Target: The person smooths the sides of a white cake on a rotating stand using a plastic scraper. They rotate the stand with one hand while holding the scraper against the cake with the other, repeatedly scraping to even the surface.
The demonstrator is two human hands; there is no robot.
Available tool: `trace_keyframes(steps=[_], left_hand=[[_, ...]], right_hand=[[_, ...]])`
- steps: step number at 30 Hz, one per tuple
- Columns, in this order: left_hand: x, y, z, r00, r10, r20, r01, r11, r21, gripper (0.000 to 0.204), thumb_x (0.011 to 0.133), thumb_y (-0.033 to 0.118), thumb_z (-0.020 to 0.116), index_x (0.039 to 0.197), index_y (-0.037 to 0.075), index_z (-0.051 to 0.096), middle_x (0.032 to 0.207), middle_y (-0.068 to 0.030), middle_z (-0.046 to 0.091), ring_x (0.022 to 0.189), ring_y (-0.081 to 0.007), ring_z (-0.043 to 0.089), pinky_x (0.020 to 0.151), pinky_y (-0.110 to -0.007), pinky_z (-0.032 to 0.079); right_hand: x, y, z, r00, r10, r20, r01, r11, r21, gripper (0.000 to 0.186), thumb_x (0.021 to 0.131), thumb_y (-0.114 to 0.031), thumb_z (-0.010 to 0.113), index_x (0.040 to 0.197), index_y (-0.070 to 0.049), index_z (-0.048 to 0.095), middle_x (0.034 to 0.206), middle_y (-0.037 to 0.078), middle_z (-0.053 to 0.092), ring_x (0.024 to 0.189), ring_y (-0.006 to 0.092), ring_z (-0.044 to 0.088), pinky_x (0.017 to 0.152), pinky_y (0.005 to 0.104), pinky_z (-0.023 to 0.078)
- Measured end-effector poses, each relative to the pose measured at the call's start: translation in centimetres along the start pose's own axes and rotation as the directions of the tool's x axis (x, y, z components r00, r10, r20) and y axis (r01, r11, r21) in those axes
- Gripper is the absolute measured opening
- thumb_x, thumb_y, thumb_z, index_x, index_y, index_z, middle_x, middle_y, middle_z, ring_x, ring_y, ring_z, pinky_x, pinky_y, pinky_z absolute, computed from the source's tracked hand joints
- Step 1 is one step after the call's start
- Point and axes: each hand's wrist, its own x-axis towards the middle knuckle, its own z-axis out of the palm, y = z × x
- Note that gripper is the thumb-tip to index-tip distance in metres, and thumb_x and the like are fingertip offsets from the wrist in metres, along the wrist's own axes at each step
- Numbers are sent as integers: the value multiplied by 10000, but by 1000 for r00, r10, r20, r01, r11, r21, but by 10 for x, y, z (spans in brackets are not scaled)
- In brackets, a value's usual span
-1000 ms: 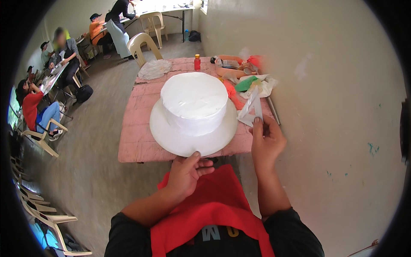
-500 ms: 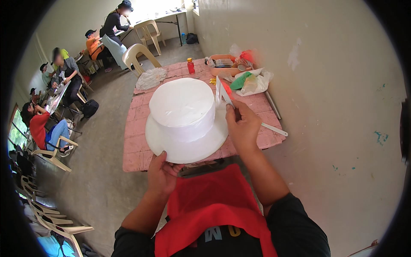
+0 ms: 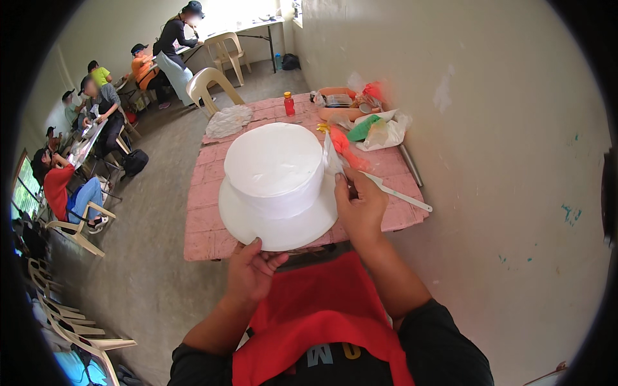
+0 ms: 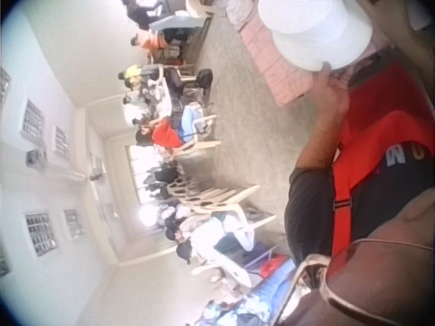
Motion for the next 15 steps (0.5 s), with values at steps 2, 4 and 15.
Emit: trace_keyframes(steps=[2, 4, 15], left_hand=[[-1, 0, 4, 999, -15, 32, 15, 1000, 15, 360, 919, 179, 495, 1234, 7, 475, 1084, -114, 626, 959, -228, 627, 781, -357, 575], [-3, -2, 6, 999, -17, 52, 16, 1000, 20, 347, 920, 182, 503, 1218, 5, 487, 1059, -112, 633, 939, -226, 630, 776, -356, 572], [-4, -14, 16, 996, -54, 70, 54, 998, -8, 291, 933, 166, 526, 1182, 15, 510, 1027, -110, 634, 902, -227, 631, 780, -369, 550]], right_hand=[[-1, -1, 0, 1000, 7, -18, -6, 1000, 10, 147, 792, -21, 687, 922, 45, 668, 696, 94, 644, 541, 88, 550, 492, 232, 439], [-3, -3, 0, 1000, -8, -17, 8, 1000, 5, 149, 790, -21, 690, 922, 45, 669, 689, 88, 640, 528, 82, 529, 478, 231, 422], [-18, -14, -7, 999, 11, 30, -10, 1000, -27, 169, 761, -6, 698, 927, 20, 681, 671, 102, 621, 470, 158, 504, 464, 283, 424]])
